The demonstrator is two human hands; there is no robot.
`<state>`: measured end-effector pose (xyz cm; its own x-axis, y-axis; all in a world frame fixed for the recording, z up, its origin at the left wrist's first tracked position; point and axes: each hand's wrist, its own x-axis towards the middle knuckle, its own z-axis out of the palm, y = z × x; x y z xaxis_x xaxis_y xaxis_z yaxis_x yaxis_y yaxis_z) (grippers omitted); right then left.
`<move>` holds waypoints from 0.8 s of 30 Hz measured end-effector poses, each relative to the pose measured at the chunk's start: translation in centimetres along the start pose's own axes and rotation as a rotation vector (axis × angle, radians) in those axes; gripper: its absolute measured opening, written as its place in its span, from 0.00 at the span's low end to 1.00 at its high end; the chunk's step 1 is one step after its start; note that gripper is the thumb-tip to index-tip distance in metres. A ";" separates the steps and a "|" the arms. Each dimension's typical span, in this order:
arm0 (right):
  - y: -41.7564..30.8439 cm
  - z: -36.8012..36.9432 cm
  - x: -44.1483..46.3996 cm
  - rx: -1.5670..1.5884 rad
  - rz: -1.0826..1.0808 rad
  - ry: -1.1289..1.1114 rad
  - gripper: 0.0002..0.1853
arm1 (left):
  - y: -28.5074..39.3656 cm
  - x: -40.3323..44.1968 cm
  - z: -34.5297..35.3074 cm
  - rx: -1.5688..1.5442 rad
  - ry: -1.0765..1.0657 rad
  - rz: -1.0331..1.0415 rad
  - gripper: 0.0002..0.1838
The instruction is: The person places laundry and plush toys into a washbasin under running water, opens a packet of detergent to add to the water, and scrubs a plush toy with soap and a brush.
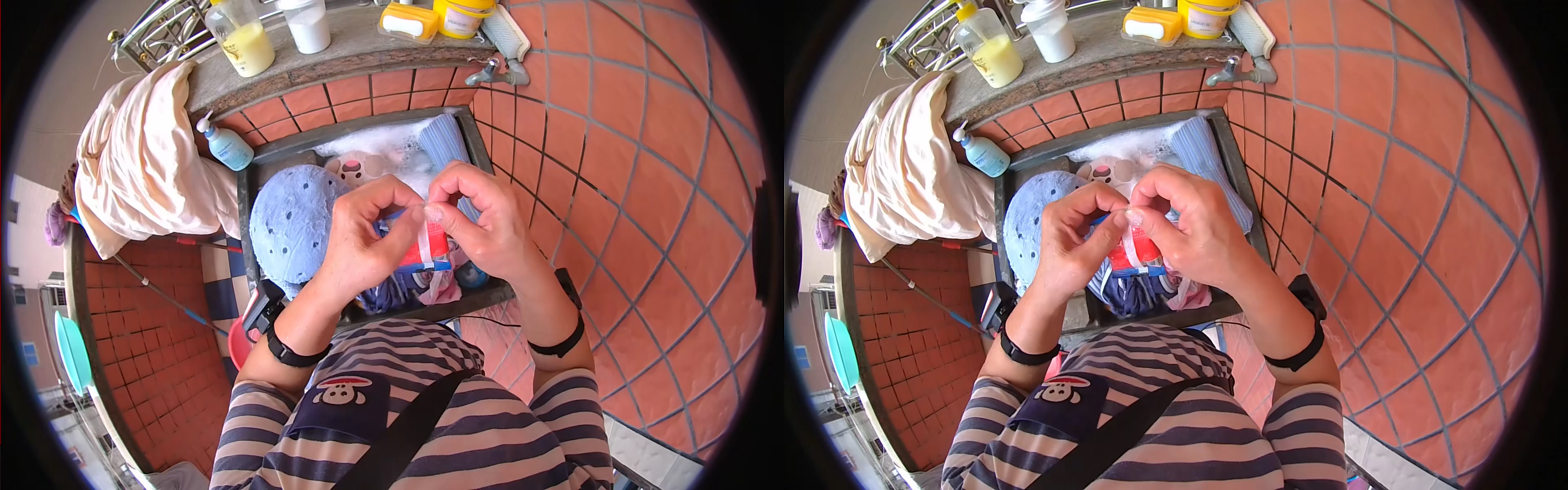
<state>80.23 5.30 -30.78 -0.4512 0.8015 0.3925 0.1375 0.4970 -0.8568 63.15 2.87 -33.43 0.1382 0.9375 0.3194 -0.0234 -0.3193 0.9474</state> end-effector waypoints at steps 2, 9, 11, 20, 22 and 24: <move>1.1 -0.1 -0.1 -0.043 -0.039 0.029 0.04 | -0.7 0.4 0.4 -0.031 -0.007 -0.071 0.03; 5.2 0.2 -1.2 -0.227 -0.168 0.119 0.06 | -4.1 1.7 1.4 -0.092 -0.061 -0.360 0.05; 6.2 0.5 -1.6 -0.225 -0.145 0.132 0.06 | -5.1 1.9 1.5 -0.098 -0.060 -0.388 0.05; 9.1 1.8 -3.0 -0.176 -0.077 0.237 0.06 | -8.5 2.7 2.0 -0.191 -0.036 -0.568 0.07; 9.8 2.2 -2.9 -0.146 -0.041 0.346 0.05 | -9.5 2.9 2.4 -0.157 0.021 -0.584 0.07; 10.6 2.3 -2.4 -0.079 0.007 0.362 0.04 | -10.4 3.3 2.6 -0.177 0.068 -0.614 0.08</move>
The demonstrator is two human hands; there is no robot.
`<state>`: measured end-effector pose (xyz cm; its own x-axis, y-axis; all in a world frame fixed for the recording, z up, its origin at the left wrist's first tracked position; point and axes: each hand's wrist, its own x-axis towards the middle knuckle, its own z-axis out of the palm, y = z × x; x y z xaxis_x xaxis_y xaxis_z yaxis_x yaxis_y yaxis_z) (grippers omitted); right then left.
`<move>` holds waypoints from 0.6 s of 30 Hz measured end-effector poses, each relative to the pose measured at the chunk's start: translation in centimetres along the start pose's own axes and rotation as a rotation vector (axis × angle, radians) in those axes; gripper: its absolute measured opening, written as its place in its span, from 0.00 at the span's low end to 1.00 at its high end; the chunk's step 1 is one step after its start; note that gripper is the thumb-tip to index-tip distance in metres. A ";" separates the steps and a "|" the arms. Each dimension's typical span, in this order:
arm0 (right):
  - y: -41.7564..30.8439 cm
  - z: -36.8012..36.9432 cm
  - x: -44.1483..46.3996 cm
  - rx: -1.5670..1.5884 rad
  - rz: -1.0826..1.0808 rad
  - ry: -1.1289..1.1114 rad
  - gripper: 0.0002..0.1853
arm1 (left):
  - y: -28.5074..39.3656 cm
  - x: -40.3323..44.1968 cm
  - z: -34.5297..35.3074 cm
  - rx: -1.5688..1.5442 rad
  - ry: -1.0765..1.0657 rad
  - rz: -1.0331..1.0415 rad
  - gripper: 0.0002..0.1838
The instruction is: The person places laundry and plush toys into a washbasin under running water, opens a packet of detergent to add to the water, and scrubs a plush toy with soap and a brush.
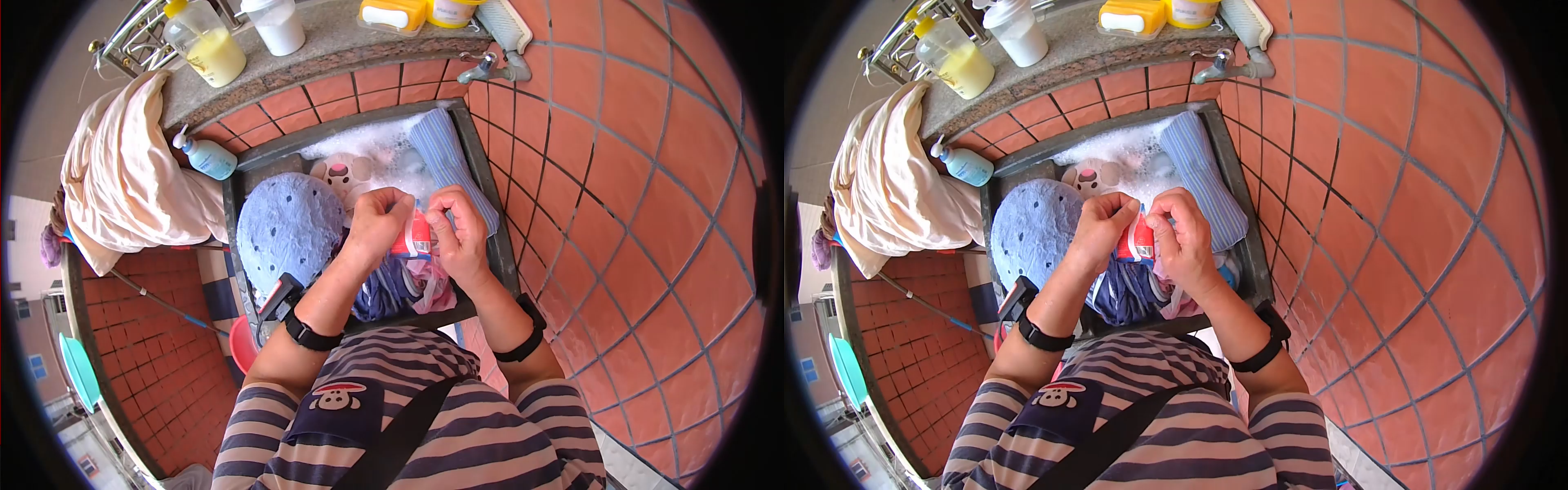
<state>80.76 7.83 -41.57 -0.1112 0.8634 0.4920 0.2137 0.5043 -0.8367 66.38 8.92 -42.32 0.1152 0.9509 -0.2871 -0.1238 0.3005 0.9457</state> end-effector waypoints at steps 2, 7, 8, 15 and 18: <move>1.1 0.4 0.0 0.052 0.062 0.017 0.03 | -0.3 0.7 0.0 -0.033 0.035 -0.028 0.10; 2.4 1.8 -0.3 0.337 0.506 0.227 0.06 | -1.5 2.1 0.6 -0.060 0.160 -0.005 0.11; 2.6 2.1 -0.3 0.337 0.514 0.227 0.06 | -2.0 2.4 0.6 -0.061 0.161 -0.013 0.11; 3.4 4.1 0.2 0.542 0.701 0.474 0.06 | -3.9 3.1 1.2 -0.076 0.309 0.042 0.11; 3.7 4.0 0.9 0.541 0.680 0.436 0.05 | -4.3 2.9 1.0 -0.178 0.309 0.037 0.09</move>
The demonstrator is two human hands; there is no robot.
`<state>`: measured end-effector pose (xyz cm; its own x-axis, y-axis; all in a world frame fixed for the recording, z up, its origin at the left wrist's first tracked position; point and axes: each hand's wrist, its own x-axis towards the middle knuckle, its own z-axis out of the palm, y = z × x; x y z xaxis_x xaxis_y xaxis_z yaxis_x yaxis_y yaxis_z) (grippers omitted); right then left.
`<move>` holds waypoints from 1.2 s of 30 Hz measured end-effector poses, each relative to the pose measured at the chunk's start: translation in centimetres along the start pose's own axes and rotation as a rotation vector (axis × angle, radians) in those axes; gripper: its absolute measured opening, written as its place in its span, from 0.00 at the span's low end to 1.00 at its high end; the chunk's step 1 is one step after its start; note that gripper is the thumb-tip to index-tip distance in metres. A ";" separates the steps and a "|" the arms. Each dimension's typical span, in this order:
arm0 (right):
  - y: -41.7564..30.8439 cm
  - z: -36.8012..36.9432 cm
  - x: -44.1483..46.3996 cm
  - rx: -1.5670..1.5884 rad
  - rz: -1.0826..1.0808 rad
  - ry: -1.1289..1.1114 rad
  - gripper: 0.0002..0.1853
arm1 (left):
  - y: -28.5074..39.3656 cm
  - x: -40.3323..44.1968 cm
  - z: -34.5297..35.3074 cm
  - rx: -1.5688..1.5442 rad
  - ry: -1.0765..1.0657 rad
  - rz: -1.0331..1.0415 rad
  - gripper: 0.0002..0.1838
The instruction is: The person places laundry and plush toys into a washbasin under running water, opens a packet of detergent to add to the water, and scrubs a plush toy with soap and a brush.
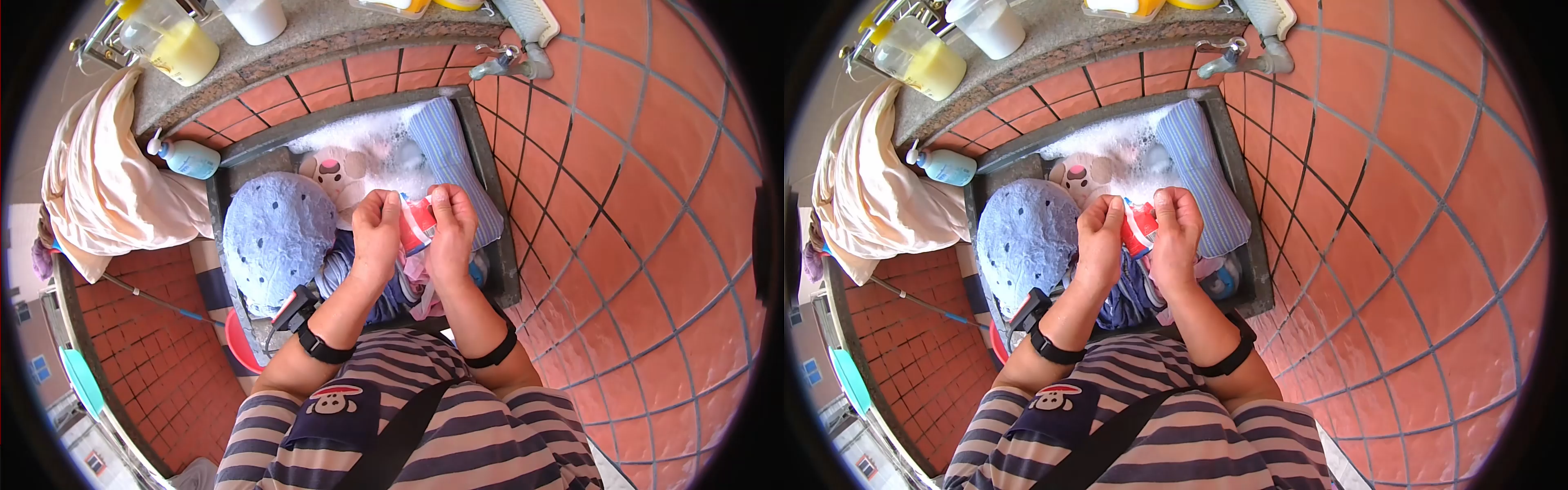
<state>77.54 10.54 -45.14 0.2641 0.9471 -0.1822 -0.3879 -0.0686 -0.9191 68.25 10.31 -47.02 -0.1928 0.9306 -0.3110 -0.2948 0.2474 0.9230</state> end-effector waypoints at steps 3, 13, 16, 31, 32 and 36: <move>-1.8 -0.9 1.0 -0.081 -0.098 -0.213 0.04 | 1.8 -0.9 -1.0 -0.039 -0.147 0.041 0.06; -6.0 -1.1 1.3 -0.164 -0.391 -0.598 0.02 | 8.4 -3.8 -1.8 -0.030 -0.425 0.069 0.07; -6.3 -0.6 1.5 -0.117 -0.383 -0.589 0.03 | 8.4 -3.5 -1.8 0.126 -0.404 0.208 0.05; -2.3 0.8 2.8 0.002 -0.022 -0.113 0.07 | 4.4 0.0 -0.3 -0.003 -0.181 -0.066 0.05; -1.8 0.8 3.2 0.017 -0.026 -0.105 0.07 | 4.6 0.3 -0.4 -0.055 -0.206 -0.132 0.03; -0.9 1.4 4.6 0.026 0.042 -0.003 0.07 | 3.3 1.6 -0.3 -0.155 -0.145 -0.205 0.05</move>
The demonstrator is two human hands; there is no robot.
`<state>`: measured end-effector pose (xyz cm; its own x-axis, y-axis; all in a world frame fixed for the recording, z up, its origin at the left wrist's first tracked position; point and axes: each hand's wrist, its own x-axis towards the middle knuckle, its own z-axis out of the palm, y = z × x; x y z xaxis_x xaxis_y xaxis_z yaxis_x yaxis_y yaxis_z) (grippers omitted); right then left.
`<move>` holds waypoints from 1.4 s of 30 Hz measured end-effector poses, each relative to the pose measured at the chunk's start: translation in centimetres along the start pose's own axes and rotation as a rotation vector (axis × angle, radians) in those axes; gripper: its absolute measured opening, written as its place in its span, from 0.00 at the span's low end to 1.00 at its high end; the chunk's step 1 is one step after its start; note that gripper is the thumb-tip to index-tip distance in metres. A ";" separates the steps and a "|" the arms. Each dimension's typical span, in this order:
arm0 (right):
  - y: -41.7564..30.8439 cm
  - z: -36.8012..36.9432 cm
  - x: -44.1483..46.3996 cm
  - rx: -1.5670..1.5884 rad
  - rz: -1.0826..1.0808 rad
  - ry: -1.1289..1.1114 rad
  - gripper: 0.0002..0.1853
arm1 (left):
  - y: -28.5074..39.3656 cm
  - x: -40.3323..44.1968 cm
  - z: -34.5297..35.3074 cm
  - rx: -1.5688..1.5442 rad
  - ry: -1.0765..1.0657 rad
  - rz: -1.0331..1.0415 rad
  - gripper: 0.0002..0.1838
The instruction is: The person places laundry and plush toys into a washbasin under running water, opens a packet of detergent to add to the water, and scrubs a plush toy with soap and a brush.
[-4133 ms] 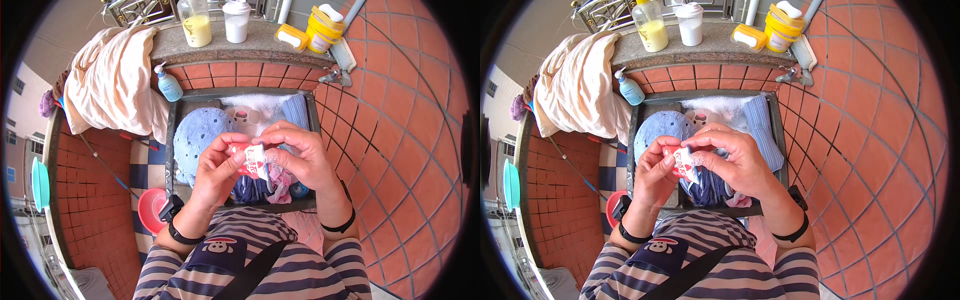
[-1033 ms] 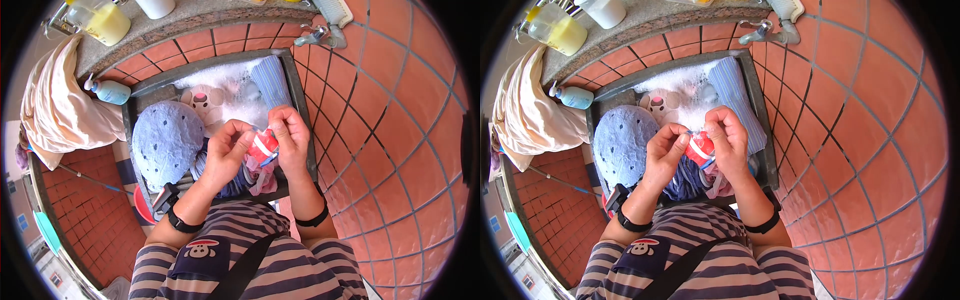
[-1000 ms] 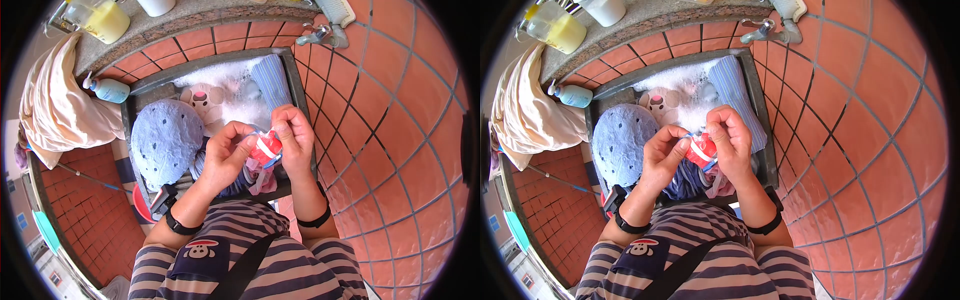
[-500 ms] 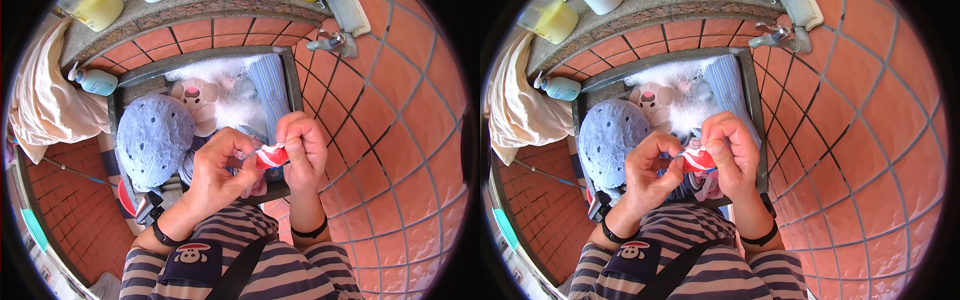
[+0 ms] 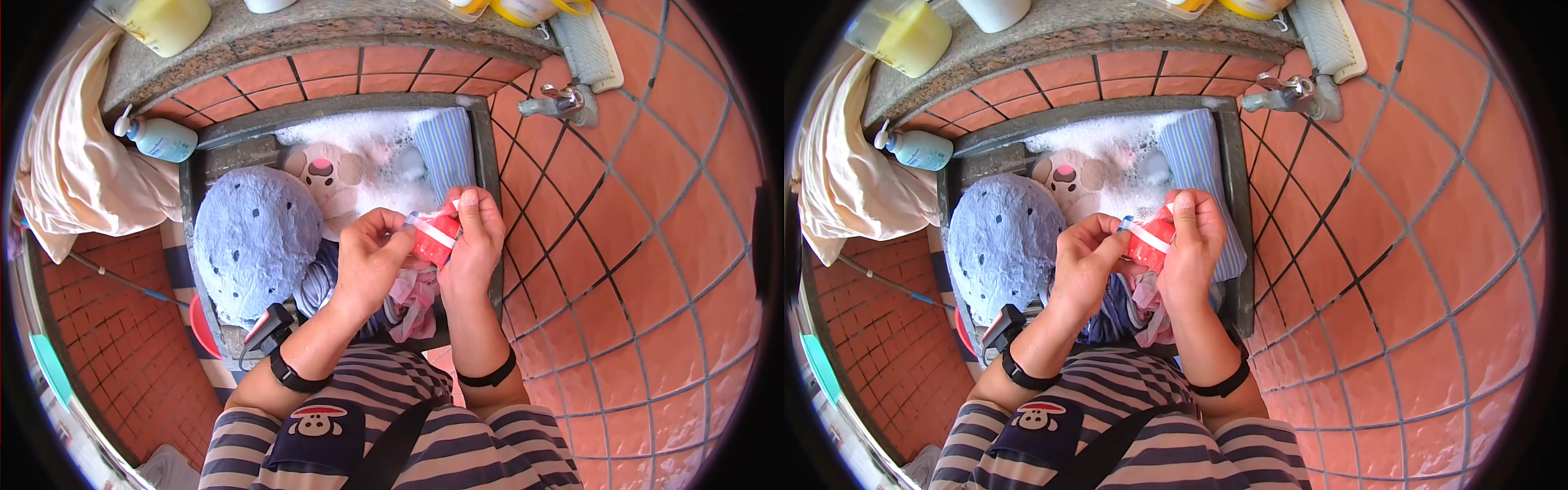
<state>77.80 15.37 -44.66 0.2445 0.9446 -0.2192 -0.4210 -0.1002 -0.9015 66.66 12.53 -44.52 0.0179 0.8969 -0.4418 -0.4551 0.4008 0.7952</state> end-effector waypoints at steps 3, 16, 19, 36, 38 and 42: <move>0.8 -0.7 2.4 0.032 0.017 0.100 0.07 | -1.2 1.1 -0.8 -0.123 0.071 -0.069 0.06; 0.0 -5.7 4.2 -0.464 0.384 -0.134 0.07 | -3.9 2.3 -2.4 -0.336 0.093 -0.209 0.09; 1.1 -6.7 2.6 -0.320 0.574 -0.142 0.09 | -4.3 1.6 -2.1 -0.335 0.073 -0.177 0.08; -3.3 0.0 2.1 -1.388 -0.245 -0.358 0.20 | -6.3 -1.3 -1.9 -0.648 0.118 -0.573 0.17; -3.5 0.5 2.0 -1.421 -0.266 -0.392 0.20 | -6.9 -2.3 -2.4 -0.643 0.112 -0.588 0.20; -3.4 0.2 2.7 -1.295 -0.184 -0.405 0.22 | -7.6 -3.6 -3.9 -0.637 0.087 -0.607 0.21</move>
<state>79.75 18.38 -42.08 -0.1565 0.9780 -0.1377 0.7545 0.0285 -0.6556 66.56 5.53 -50.58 0.3617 0.5359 -0.7629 -0.7991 0.5997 0.0424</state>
